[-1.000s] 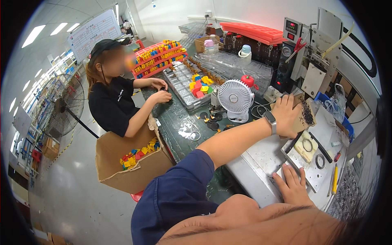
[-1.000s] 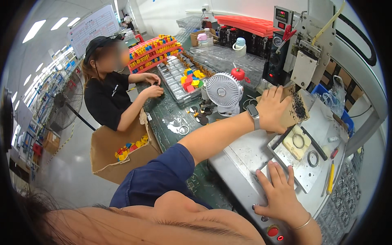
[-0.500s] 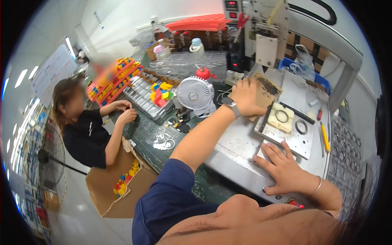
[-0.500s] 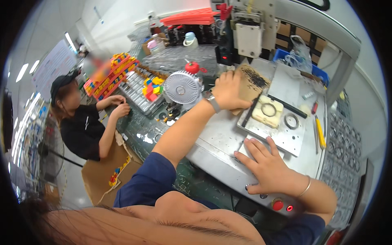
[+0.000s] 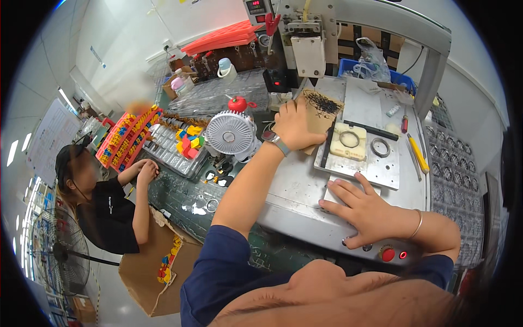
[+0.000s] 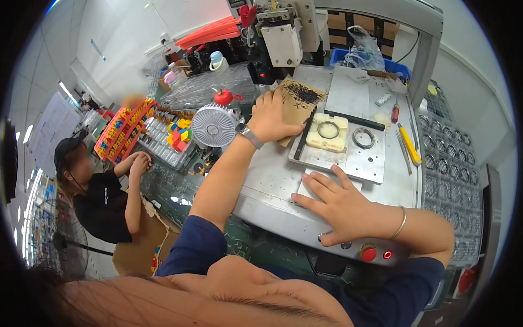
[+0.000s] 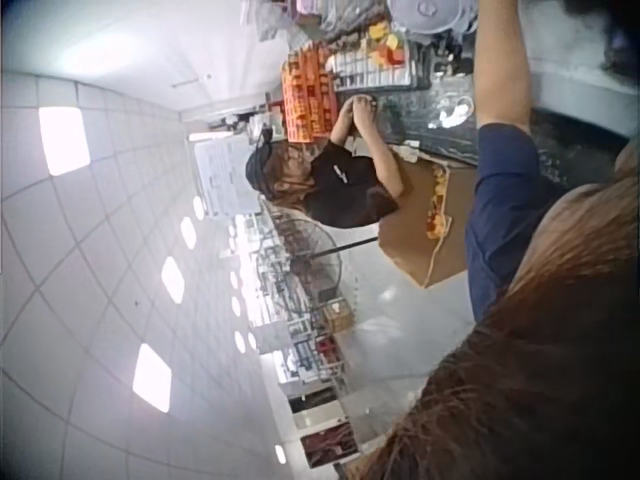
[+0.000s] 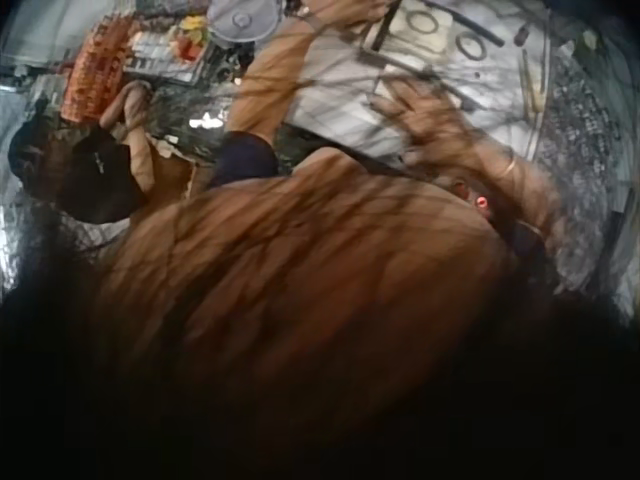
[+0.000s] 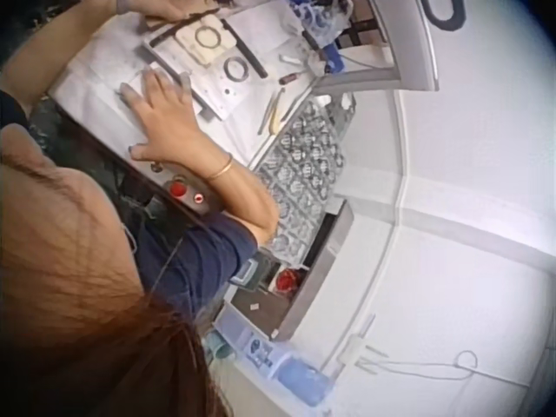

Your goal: Assembling small circular electronic components using a manual press machine.

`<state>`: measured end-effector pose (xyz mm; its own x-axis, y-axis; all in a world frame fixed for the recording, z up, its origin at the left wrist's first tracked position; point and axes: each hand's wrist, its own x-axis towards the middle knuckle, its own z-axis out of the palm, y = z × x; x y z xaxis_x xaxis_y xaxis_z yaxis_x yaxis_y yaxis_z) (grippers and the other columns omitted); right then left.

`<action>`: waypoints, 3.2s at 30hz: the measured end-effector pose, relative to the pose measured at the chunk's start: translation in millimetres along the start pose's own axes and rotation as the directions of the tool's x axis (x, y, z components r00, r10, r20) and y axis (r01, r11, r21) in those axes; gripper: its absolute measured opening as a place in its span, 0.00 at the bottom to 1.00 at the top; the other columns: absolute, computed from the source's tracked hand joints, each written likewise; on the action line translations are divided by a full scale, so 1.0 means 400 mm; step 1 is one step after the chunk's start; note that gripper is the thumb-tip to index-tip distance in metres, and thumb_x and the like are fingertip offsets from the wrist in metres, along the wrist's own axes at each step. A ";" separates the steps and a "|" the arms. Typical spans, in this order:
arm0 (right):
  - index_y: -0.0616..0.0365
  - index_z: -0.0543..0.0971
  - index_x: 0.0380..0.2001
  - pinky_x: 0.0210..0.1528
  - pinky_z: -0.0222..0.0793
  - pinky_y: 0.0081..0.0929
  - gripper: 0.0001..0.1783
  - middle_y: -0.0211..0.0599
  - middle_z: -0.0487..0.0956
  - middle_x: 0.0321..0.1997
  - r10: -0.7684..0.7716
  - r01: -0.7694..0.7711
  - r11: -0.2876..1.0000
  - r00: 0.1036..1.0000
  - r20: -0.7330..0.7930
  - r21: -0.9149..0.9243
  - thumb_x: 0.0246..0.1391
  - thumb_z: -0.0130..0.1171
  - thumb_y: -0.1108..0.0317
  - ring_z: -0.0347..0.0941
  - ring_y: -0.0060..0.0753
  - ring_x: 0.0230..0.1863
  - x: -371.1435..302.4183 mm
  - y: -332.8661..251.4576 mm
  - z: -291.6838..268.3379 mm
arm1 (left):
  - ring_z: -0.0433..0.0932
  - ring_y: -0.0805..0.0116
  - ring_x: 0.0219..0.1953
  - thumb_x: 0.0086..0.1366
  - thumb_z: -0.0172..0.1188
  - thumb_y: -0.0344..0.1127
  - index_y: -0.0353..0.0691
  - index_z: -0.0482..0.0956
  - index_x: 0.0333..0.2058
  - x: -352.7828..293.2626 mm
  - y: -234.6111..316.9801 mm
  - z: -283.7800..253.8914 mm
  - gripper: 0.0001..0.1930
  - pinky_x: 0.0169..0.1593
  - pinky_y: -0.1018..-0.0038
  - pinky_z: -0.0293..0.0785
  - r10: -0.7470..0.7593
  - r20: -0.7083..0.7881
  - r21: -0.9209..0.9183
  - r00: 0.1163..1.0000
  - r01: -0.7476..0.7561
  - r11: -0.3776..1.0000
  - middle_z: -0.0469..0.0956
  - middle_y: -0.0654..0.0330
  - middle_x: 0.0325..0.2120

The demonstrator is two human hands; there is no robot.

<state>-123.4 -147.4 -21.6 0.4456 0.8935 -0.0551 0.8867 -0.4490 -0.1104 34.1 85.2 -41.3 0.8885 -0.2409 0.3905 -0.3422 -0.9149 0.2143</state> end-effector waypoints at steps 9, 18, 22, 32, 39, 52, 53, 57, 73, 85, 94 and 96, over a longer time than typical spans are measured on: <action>0.48 0.58 0.68 0.68 0.36 0.65 0.54 0.59 0.55 0.68 -0.038 0.038 0.999 0.999 -0.013 -0.022 0.35 0.67 0.47 0.48 0.55 0.72 -0.002 0.007 -0.001 | 0.61 0.40 0.58 0.37 0.70 0.59 0.28 0.48 0.64 -0.003 0.005 0.000 0.62 0.60 0.52 0.60 0.020 -0.076 0.014 0.997 -0.019 1.000 0.62 0.36 0.55; 0.49 0.56 0.68 0.68 0.36 0.66 0.55 0.60 0.55 0.68 -0.042 0.041 0.998 0.999 -0.017 -0.049 0.36 0.66 0.46 0.48 0.56 0.71 -0.001 0.005 0.005 | 0.58 0.38 0.60 0.37 0.72 0.56 0.31 0.47 0.65 -0.023 0.027 -0.032 0.62 0.61 0.48 0.56 0.121 -0.205 0.106 0.971 -0.101 0.989 0.58 0.37 0.57; 0.53 0.55 0.68 0.67 0.40 0.65 0.53 0.60 0.54 0.69 -0.076 0.077 0.993 0.997 0.025 -0.084 0.42 0.66 0.46 0.49 0.56 0.71 -0.010 0.009 -0.009 | 0.59 0.40 0.59 0.36 0.73 0.57 0.33 0.48 0.65 -0.021 0.025 -0.049 0.63 0.61 0.50 0.58 0.142 -0.105 0.058 0.984 -0.137 0.989 0.60 0.39 0.57; 0.56 0.80 0.28 0.35 0.72 0.44 0.26 0.45 0.78 0.23 0.505 -0.477 0.854 0.663 0.552 -0.209 0.34 0.72 0.45 0.77 0.53 0.31 -0.250 -0.011 -0.120 | 0.69 0.43 0.55 0.37 0.67 0.70 0.30 0.48 0.66 -0.001 -0.029 0.001 0.66 0.55 0.56 0.69 -0.198 0.193 0.146 0.961 0.171 0.974 0.69 0.38 0.52; 0.56 0.71 0.16 0.26 0.63 0.43 0.29 0.42 0.73 0.18 0.636 -0.708 0.683 0.697 0.332 0.178 0.29 0.73 0.44 0.72 0.52 0.24 -0.361 0.008 -0.025 | 0.69 0.44 0.57 0.41 0.56 0.79 0.31 0.50 0.66 0.002 -0.011 0.011 0.66 0.57 0.58 0.69 -0.204 0.309 0.160 0.929 0.161 0.974 0.69 0.37 0.54; 0.61 0.77 0.42 0.42 0.69 0.35 0.23 0.45 0.77 0.37 0.525 -0.549 0.830 0.708 -0.472 0.100 0.48 0.66 0.56 0.74 0.43 0.41 -0.137 0.244 -0.086 | 0.71 0.40 0.55 0.40 0.59 0.78 0.30 0.47 0.67 -0.005 -0.019 0.022 0.67 0.56 0.58 0.71 -0.228 0.297 0.026 0.927 0.231 0.973 0.66 0.32 0.55; 0.60 0.76 0.45 0.49 0.67 0.35 0.26 0.47 0.75 0.43 0.585 -0.575 0.799 0.672 -0.454 0.178 0.48 0.65 0.54 0.72 0.46 0.47 -0.104 0.290 -0.081 | 0.72 0.40 0.55 0.40 0.60 0.77 0.29 0.47 0.67 -0.006 -0.019 0.022 0.67 0.56 0.59 0.72 -0.221 0.294 0.030 0.930 0.222 0.975 0.66 0.32 0.55; 0.60 0.75 0.48 0.57 0.64 0.37 0.27 0.51 0.73 0.49 0.645 -0.614 0.751 0.606 -0.465 0.243 0.50 0.62 0.52 0.69 0.51 0.54 0.001 0.421 -0.034 | 0.75 0.41 0.53 0.40 0.62 0.76 0.28 0.46 0.66 -0.016 -0.021 0.017 0.67 0.55 0.61 0.73 -0.191 0.301 0.031 0.934 0.191 0.981 0.68 0.31 0.53; 0.63 0.76 0.44 0.57 0.61 0.41 0.21 0.51 0.74 0.48 0.564 -0.564 0.797 0.566 -0.602 0.216 0.53 0.55 0.58 0.67 0.52 0.53 0.019 0.470 0.038 | 0.77 0.42 0.48 0.41 0.61 0.77 0.25 0.49 0.65 -0.001 0.006 0.007 0.67 0.49 0.63 0.76 -0.186 0.304 0.132 0.934 0.152 0.980 0.73 0.31 0.45; 0.62 0.75 0.45 0.55 0.64 0.41 0.20 0.49 0.77 0.45 0.590 -0.586 0.775 0.538 -0.602 0.235 0.55 0.57 0.58 0.70 0.50 0.51 0.018 0.433 0.040 | 0.77 0.40 0.48 0.41 0.61 0.76 0.25 0.49 0.65 -0.008 -0.015 0.020 0.67 0.50 0.62 0.75 -0.189 0.287 0.091 0.939 0.170 0.981 0.73 0.32 0.46; 0.65 0.70 0.51 0.54 0.67 0.40 0.25 0.52 0.77 0.46 0.576 -0.646 0.752 0.548 -0.607 0.131 0.55 0.57 0.60 0.72 0.51 0.51 0.024 0.388 0.027 | 0.74 0.39 0.52 0.47 0.58 0.75 0.28 0.45 0.67 0.000 -0.035 0.040 0.63 0.53 0.60 0.73 -0.176 0.332 0.146 0.927 0.134 0.980 0.70 0.30 0.49; 0.66 0.69 0.52 0.53 0.67 0.40 0.26 0.52 0.77 0.45 0.578 -0.654 0.746 0.546 -0.607 0.123 0.55 0.57 0.60 0.72 0.51 0.50 0.022 0.388 0.031 | 0.74 0.39 0.52 0.47 0.58 0.74 0.29 0.45 0.67 0.002 -0.038 0.050 0.63 0.53 0.60 0.73 -0.185 0.337 0.150 0.923 0.141 0.979 0.69 0.30 0.50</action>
<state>16.7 -209.5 -51.3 0.8306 0.2277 0.5082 0.3549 -0.9197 -0.1680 46.2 92.5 -62.0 0.9865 -0.1626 0.0189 -0.1637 -0.9779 0.1302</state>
